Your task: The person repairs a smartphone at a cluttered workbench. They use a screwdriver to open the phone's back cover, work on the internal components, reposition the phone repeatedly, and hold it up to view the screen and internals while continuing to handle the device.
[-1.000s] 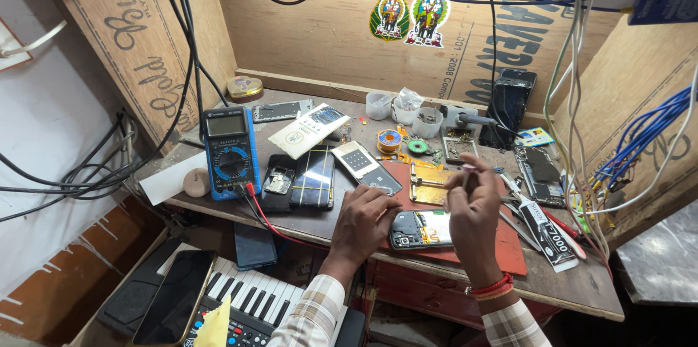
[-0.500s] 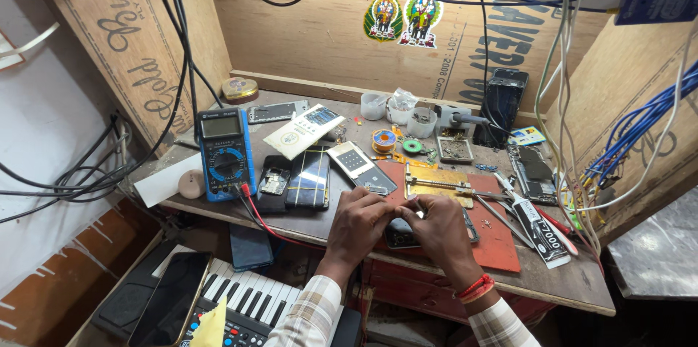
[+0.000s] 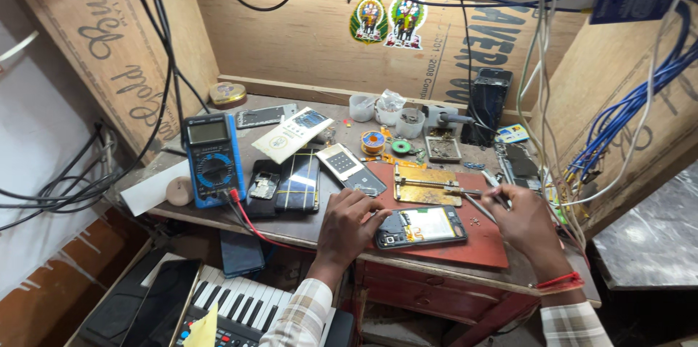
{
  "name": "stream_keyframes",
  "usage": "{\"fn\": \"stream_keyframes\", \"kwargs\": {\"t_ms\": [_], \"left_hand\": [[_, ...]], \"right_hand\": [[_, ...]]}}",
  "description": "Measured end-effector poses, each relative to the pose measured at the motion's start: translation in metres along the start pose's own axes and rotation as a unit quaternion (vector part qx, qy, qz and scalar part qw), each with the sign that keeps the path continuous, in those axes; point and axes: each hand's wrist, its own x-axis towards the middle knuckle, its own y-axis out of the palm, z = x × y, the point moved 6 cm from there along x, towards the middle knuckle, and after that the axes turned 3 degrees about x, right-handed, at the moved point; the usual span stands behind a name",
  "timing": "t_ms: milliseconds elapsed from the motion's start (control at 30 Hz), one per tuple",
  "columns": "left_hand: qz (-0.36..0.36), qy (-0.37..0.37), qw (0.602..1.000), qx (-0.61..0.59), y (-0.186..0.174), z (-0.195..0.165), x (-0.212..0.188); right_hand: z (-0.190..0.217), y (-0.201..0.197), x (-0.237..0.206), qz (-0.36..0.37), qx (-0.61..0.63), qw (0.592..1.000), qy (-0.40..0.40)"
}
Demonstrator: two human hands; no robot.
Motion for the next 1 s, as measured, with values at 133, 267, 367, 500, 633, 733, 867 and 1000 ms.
{"fn": "stream_keyframes", "kwargs": {"t_ms": [133,267,367,500,633,733,867,1000], "left_hand": [[-0.003,0.0,1.0,0.002,0.0,0.0,-0.001],[-0.004,-0.001,1.0,-0.001,0.0,0.002,-0.002],[0.002,-0.005,1.0,0.003,0.002,0.004,-0.002],[0.008,-0.01,1.0,0.006,0.002,0.007,-0.002],[0.003,-0.011,1.0,0.007,0.002,0.007,-0.003],[-0.002,-0.017,1.0,0.005,0.004,0.008,-0.002],[-0.024,-0.013,1.0,-0.006,0.003,0.009,-0.003],[-0.012,-0.025,0.999,-0.016,0.004,0.012,-0.003]], "right_hand": [[-0.029,0.004,-0.007,0.016,-0.055,0.998,0.034],[-0.035,0.017,-0.012,0.021,-0.043,0.998,0.031],[-0.038,0.025,-0.013,0.03,-0.052,0.996,0.06],[-0.033,0.025,-0.015,0.024,-0.045,0.998,0.048],[-0.028,0.018,-0.018,0.022,-0.037,0.996,0.073],[-0.011,-0.002,-0.021,-0.057,0.103,0.993,-0.015],[-0.014,-0.004,-0.024,-0.034,0.405,0.913,0.043],[-0.012,-0.007,-0.028,-0.099,0.404,0.907,-0.066]]}}
